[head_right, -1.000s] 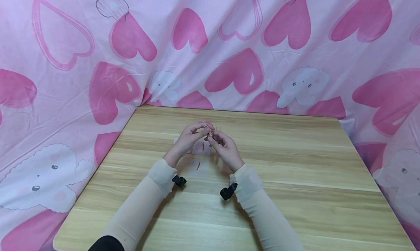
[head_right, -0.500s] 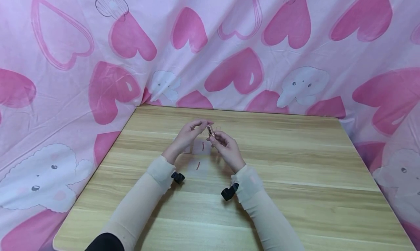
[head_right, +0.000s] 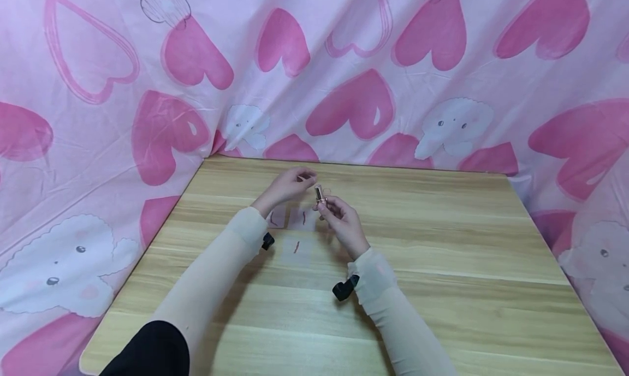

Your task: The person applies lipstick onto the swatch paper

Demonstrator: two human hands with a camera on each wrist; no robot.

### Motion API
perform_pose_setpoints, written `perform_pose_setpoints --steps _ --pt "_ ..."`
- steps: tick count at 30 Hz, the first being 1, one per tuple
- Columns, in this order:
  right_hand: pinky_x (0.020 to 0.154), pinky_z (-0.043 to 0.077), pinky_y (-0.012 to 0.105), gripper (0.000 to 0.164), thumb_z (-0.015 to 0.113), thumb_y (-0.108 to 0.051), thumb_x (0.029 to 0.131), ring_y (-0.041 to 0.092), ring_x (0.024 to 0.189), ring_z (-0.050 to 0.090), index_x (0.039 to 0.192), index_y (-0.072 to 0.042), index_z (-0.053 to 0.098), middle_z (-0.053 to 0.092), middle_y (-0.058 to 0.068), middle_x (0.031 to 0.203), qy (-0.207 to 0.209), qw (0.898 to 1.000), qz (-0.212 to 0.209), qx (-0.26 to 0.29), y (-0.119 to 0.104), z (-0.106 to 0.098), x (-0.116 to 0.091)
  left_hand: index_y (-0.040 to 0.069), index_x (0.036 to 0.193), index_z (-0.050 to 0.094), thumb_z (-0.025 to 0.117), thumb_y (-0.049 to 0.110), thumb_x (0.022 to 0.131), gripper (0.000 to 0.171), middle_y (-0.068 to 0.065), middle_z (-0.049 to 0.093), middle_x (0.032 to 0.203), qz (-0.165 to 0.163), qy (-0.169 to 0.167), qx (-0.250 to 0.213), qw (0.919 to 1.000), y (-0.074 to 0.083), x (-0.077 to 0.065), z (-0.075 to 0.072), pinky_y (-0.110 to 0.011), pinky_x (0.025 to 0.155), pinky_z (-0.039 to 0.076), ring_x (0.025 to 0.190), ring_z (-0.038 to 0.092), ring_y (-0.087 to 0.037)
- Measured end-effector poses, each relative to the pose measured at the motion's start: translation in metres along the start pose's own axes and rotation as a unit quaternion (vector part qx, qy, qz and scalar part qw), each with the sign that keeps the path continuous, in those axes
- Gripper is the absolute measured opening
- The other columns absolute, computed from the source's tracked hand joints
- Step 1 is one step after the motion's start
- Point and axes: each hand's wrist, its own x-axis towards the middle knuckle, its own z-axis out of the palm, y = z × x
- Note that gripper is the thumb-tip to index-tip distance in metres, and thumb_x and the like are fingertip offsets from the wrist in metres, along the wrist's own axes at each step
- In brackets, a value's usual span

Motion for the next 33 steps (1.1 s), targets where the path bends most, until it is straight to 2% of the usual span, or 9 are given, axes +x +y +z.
perform_pose_setpoints --steps 5,7,10,14,21,28,33 --pt "0.074 0.048 0.036 0.035 0.066 -0.030 0.099 0.024 0.092 0.062 0.123 -0.004 0.064 0.067 0.023 0.119 -0.002 1.000 0.001 0.015 0.002 -0.002 -0.002 0.015 0.139 0.059 0.062 0.046 0.097 0.052 -0.008 0.064 0.130 -0.008 -0.034 0.057 0.9977 0.000 0.010 0.013 -0.045 0.099 0.048 0.117 0.060 -0.025" --pt "0.074 0.048 0.036 0.032 0.066 -0.030 0.099 0.025 0.093 0.061 0.121 -0.007 0.065 0.068 0.020 0.118 -0.002 1.000 0.003 0.015 0.002 -0.004 -0.003 0.013 0.141 0.056 0.064 0.045 0.094 0.057 -0.009 0.062 0.134 -0.013 -0.048 0.064 0.9967 0.000 0.013 0.018 -0.046 0.100 0.047 0.120 0.058 -0.026" --pt "0.076 0.048 0.038 0.030 0.066 -0.031 0.099 0.035 0.098 0.060 0.120 -0.009 0.066 0.071 0.010 0.115 0.000 1.000 0.005 0.015 0.003 -0.005 -0.003 0.011 0.143 0.054 0.065 0.042 0.093 0.060 -0.010 0.061 0.136 -0.020 -0.060 0.072 0.9954 0.000 0.016 0.025 -0.046 0.101 0.047 0.122 0.058 -0.027" --pt "0.077 0.048 0.039 0.034 0.066 -0.031 0.099 0.045 0.104 0.056 0.121 -0.006 0.065 0.072 0.003 0.112 0.000 1.000 0.005 0.016 0.002 -0.006 -0.004 0.012 0.142 0.055 0.066 0.039 0.094 0.056 -0.008 0.063 0.134 -0.026 -0.060 0.095 0.9933 0.001 0.018 0.034 -0.045 0.100 0.048 0.121 0.059 -0.025" --pt "0.076 0.049 0.040 0.045 0.066 -0.031 0.099 0.045 0.105 0.056 0.128 0.003 0.060 0.071 0.003 0.113 -0.007 1.000 0.007 0.014 0.005 -0.009 -0.005 0.015 0.129 0.064 0.068 0.038 0.093 0.043 -0.002 0.067 0.120 -0.033 -0.044 0.127 0.9904 0.002 0.022 0.046 -0.043 0.095 0.049 0.111 0.061 -0.021" --pt "0.076 0.048 0.042 0.047 0.066 -0.033 0.098 0.051 0.108 0.052 0.128 0.002 0.060 0.063 0.027 0.126 -0.009 1.000 0.004 0.016 0.006 -0.010 -0.005 0.019 0.121 0.069 0.070 0.033 0.092 0.032 0.001 0.069 0.121 -0.029 -0.042 0.126 0.9907 0.000 0.023 0.049 -0.040 0.098 0.048 0.113 0.061 -0.019" --pt "0.076 0.049 0.041 0.048 0.065 -0.031 0.099 0.046 0.106 0.054 0.130 0.006 0.057 0.062 0.029 0.127 -0.010 1.000 0.007 0.013 0.008 -0.010 -0.004 0.018 0.117 0.071 0.071 0.030 0.092 0.028 0.001 0.070 0.118 -0.028 -0.035 0.116 0.9923 -0.001 0.022 0.050 -0.043 0.098 0.047 0.112 0.062 -0.019"
